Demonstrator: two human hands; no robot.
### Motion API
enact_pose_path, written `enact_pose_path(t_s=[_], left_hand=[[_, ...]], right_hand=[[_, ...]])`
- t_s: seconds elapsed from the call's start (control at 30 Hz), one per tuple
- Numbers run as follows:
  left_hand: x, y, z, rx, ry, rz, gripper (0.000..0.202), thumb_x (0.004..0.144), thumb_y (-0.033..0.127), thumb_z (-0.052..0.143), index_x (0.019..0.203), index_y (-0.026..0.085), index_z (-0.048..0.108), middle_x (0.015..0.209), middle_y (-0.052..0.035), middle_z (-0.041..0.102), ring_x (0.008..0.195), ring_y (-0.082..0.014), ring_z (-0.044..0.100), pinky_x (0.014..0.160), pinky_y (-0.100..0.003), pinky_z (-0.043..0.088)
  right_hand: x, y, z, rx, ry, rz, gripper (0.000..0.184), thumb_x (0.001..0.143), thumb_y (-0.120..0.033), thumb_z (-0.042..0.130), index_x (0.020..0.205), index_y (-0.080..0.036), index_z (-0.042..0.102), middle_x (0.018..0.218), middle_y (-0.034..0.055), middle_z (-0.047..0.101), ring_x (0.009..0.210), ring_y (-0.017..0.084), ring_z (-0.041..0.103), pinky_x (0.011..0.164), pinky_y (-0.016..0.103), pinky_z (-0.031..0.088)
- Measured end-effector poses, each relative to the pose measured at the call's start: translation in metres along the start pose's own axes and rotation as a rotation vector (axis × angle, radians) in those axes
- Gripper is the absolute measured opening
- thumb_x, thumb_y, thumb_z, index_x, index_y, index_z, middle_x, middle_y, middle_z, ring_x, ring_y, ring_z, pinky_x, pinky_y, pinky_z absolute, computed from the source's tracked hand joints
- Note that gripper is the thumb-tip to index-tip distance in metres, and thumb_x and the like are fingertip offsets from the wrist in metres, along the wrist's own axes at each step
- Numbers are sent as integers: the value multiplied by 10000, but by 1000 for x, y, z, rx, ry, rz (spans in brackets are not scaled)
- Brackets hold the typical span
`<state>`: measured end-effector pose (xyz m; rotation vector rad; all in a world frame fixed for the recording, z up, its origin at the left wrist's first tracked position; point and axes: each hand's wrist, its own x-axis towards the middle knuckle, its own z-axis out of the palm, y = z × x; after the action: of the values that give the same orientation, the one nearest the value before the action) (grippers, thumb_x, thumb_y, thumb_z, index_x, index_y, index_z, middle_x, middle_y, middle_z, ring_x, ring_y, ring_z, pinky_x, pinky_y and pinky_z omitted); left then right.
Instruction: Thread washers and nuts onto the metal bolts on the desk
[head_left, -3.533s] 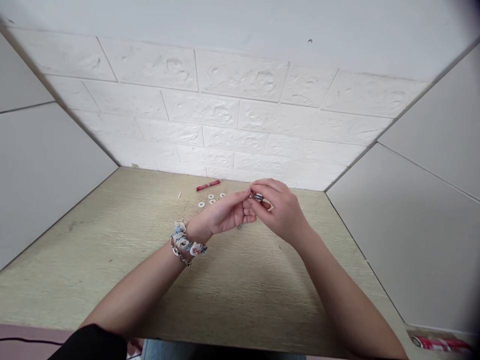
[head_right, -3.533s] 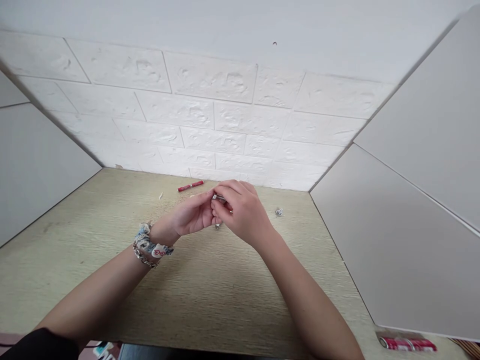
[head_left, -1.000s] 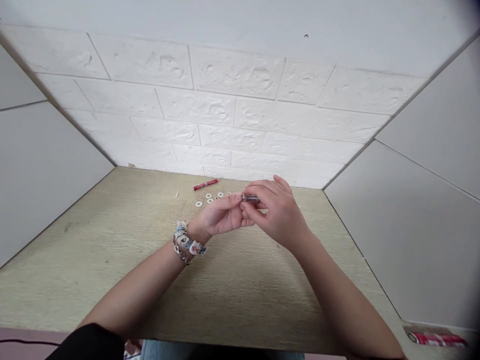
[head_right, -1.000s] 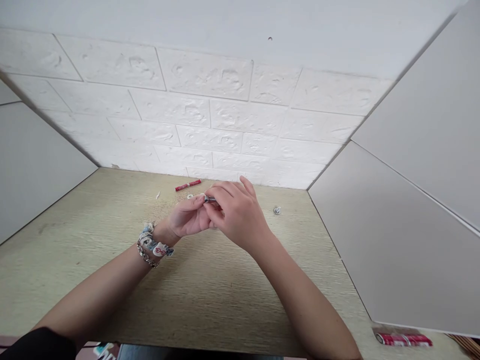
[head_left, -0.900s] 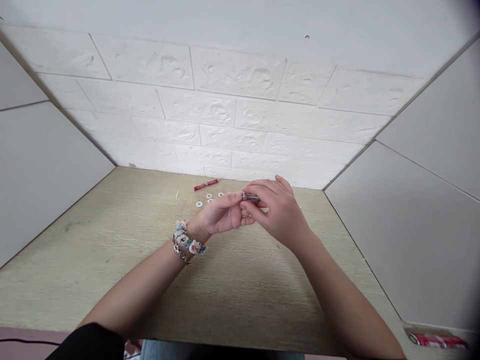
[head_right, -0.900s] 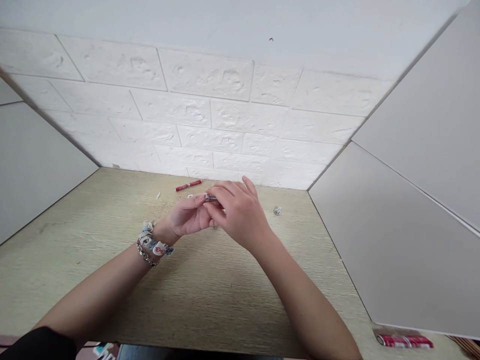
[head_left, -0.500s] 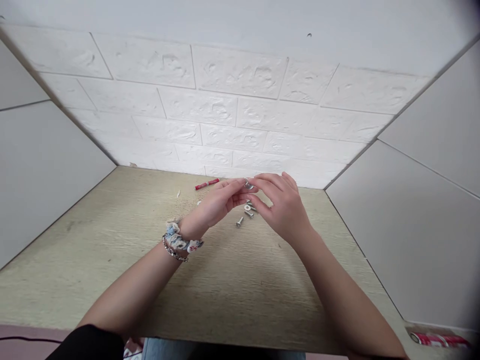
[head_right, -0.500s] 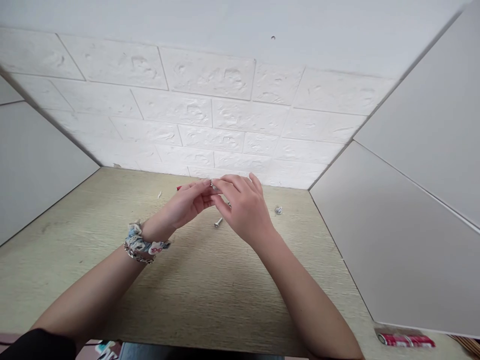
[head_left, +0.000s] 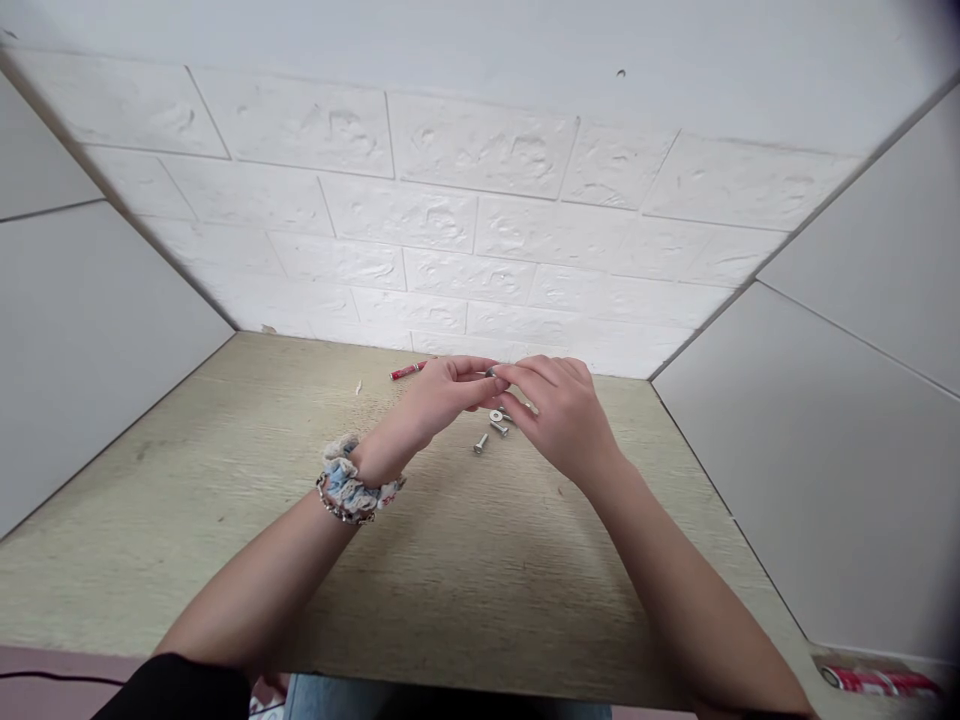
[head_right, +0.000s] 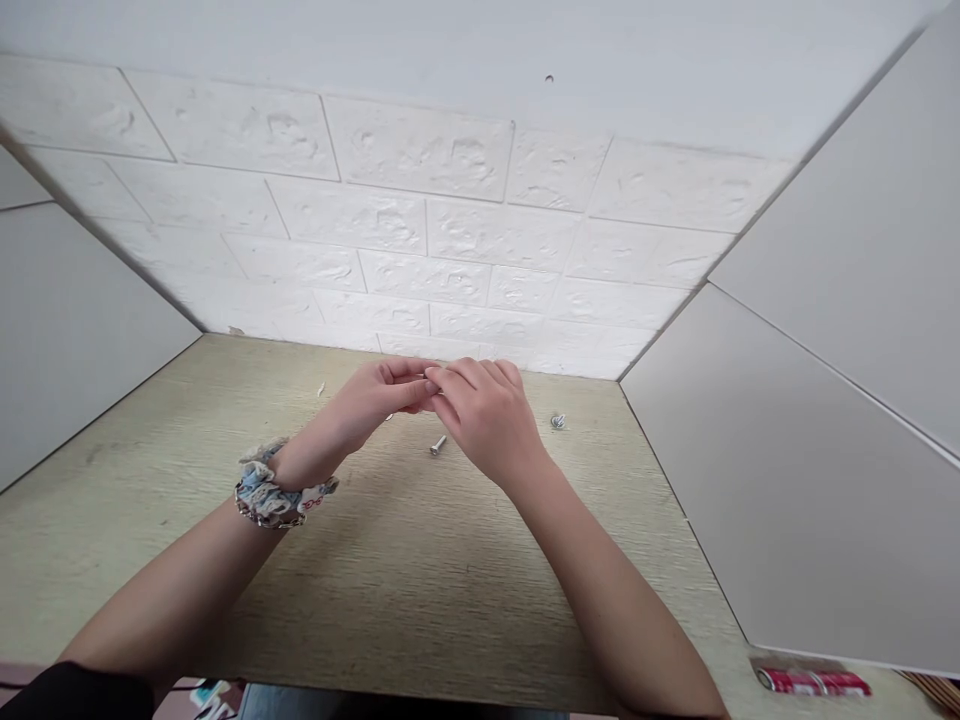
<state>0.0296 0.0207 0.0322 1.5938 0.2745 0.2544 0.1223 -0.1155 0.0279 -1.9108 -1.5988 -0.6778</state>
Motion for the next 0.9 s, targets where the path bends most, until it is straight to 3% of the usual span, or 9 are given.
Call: enact_pose_path(t_s=[0.2, 0.33, 0.5, 0.73, 0.9], left_hand=[[1, -3, -4, -119, -69, -29, 320, 758, 362, 609, 1010, 169, 647, 945, -80, 672, 854, -157, 615, 757, -272, 450], [0, 1, -8, -252, -52, -51, 257, 816, 320, 539, 944, 133, 658, 941, -94, 677, 762, -135, 636, 707, -251, 469], [0, 4, -7, -191, -15, -12, 222, 739, 257, 644, 931, 148, 665, 921, -62, 683, 699, -90, 619, 690, -224, 462], [1, 3, -6, -189, 37, 11, 260, 687, 263, 694, 918, 148, 661, 855, -49, 682, 695, -95, 611, 697, -247, 450], [-1, 7, -6, -83, 22, 32, 238, 721, 307, 658, 908, 159, 672, 886, -55, 681, 688, -102, 609, 702, -253, 455]], right_hand=[[1, 3, 2, 36, 35, 22, 189, 863, -231, 484, 969, -193, 636, 885, 28, 654, 799, 157, 567, 781, 318, 359], [3, 6, -1, 114, 64, 78, 164, 844, -264, 524, 947, -214, 642, 883, 18, 664, 823, 165, 589, 838, 350, 353], [5, 7, -8, 203, 43, 170, 147, 830, -286, 545, 934, -240, 638, 891, 4, 669, 806, 160, 609, 951, 425, 304], [6, 7, -6, 390, 64, 316, 204, 783, -284, 583, 972, -221, 629, 926, 31, 665, 765, 157, 614, 777, 359, 461], [6, 7, -6, 496, 55, 391, 161, 756, -306, 606, 874, -207, 655, 814, 20, 664, 735, 152, 610, 693, 310, 492]])
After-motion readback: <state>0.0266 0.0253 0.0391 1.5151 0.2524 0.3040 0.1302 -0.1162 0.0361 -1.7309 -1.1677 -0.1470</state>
